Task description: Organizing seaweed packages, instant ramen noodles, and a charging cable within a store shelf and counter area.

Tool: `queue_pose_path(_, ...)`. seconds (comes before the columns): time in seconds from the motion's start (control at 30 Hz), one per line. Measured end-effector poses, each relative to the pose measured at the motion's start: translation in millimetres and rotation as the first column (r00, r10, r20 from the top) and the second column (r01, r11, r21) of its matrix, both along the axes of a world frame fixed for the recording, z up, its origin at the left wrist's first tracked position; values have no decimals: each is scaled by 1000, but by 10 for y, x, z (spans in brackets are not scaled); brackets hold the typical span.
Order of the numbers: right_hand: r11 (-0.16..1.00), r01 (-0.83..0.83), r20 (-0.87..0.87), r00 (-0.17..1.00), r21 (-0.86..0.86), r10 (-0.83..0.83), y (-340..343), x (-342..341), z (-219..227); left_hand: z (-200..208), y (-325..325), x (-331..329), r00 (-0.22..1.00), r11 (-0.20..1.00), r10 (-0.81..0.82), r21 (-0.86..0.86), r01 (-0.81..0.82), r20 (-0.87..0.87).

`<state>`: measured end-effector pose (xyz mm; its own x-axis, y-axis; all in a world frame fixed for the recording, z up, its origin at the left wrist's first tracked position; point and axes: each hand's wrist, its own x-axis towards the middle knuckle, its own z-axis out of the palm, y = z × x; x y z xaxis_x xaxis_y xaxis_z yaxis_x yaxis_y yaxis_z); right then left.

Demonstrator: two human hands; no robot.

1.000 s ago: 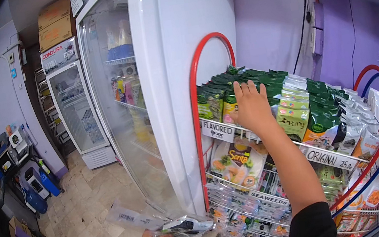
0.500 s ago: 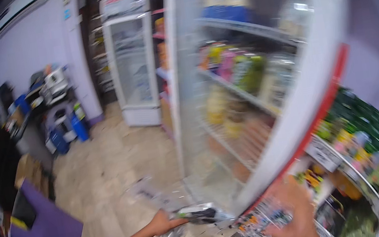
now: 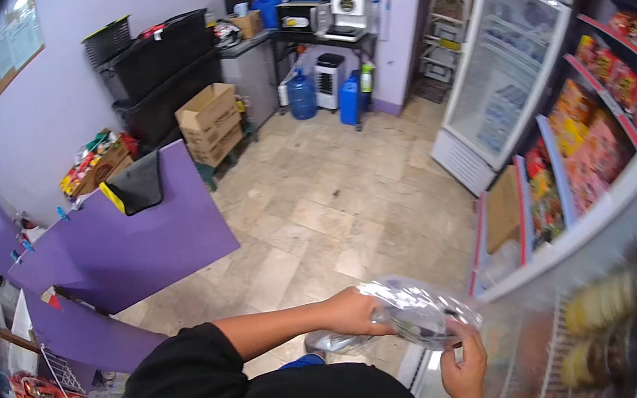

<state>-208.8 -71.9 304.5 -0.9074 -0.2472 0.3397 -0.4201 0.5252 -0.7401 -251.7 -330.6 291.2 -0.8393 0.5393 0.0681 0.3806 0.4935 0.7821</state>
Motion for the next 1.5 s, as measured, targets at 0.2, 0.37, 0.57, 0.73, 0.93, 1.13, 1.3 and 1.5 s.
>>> queue_pose_path(0.2,848,-6,-164,980,529,110,-647,-1172,-214,6,-607,-1032,982,998,-54,24,60,-179)
queue_pose_path(0.37,896,-80,-171,970,437,170,-1337,-2118,-65,342,-1236,-1903,960,996,-80,10,86,-267)
queue_pose_path(0.57,858,71,-372,917,509,144,-2189,-3243,270,1113,-2167,-2926,889,994,-32,-111,-22,-457)
queue_pose_path(0.73,982,-156,-266,947,108,180,-3117,-4166,357,1513,-3263,-3505,793,935,215,-115,-336,-570)
queue_pose_path(0.93,740,-444,-125,886,-504,447,-4487,-5460,151,1066,-5199,-3685,504,591,723,47,-805,-472)
queue_pose_path(1.13,622,-669,71,656,-407,751,-6124,-6355,22,-288,-6032,-2218,-142,-123,970,-107,-987,196)
queue_pose_path(1.3,380,-869,95,370,-316,924,-7410,-6245,-3,-878,-5136,-897,-628,-498,699,-396,-771,342)
queue_pose_path(1.5,166,-910,286,56,-379,957,-8599,-5703,-345,-1506,-4299,-66,-874,-438,481,-844,-310,71)
